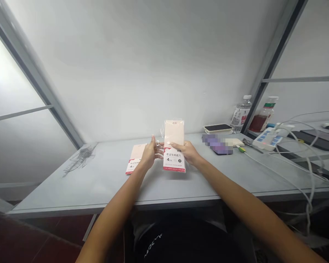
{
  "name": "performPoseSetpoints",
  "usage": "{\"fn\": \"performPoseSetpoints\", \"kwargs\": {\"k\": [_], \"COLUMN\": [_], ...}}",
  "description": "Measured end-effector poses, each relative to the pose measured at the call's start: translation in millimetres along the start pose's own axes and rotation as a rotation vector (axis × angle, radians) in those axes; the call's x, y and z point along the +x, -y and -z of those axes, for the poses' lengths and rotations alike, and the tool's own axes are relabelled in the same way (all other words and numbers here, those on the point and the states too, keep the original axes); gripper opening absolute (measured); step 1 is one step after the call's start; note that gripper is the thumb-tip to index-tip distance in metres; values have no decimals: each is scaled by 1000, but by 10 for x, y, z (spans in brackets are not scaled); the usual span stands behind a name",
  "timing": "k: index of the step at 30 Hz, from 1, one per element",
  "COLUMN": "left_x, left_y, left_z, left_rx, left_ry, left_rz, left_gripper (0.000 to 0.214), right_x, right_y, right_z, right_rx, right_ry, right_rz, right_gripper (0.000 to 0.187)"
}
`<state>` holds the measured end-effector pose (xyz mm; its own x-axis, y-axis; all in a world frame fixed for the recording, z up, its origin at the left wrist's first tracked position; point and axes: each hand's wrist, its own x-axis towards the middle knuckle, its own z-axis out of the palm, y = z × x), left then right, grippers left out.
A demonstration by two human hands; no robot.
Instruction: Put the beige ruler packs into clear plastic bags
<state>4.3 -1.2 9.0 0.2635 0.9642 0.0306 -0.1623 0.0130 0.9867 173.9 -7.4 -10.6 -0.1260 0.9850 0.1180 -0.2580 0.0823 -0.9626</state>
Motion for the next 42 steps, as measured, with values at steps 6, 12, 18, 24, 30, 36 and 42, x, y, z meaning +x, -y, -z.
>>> {"fn": "performPoseSetpoints", "kwargs": {"k": [6, 12, 18, 24, 30, 36, 42], "left_x": [-7, -17, 8, 12, -10, 19, 45], "left_y": [73, 182, 217, 211, 204, 237, 168], "left_z": [-23, -72, -64, -57, -83, -97, 39], "left_rx": [-11, 77, 150, 104, 135, 256, 721], "left_ry": [180, 157, 103, 130, 86, 51, -120], "left_rz": [15, -73, -155, -158, -167, -190, -91], "left_gripper": [49, 40, 39, 36, 38, 41, 46], "right_x": [-24, -26, -53, -59, -68, -29, 67], "right_y": [36, -23, -3, -21, -29, -61, -88], "right_z": [-26, -26, -39, -46, -60, -51, 47], "right_rx": [-3, -76, -96, -54, -54, -93, -359], "right_ry": [50, 144, 136, 181, 167, 133, 9], "right_rz": [-1, 51, 60, 48, 44, 39, -47], "right_gripper": [30, 29, 28, 28, 29, 30, 28]}}
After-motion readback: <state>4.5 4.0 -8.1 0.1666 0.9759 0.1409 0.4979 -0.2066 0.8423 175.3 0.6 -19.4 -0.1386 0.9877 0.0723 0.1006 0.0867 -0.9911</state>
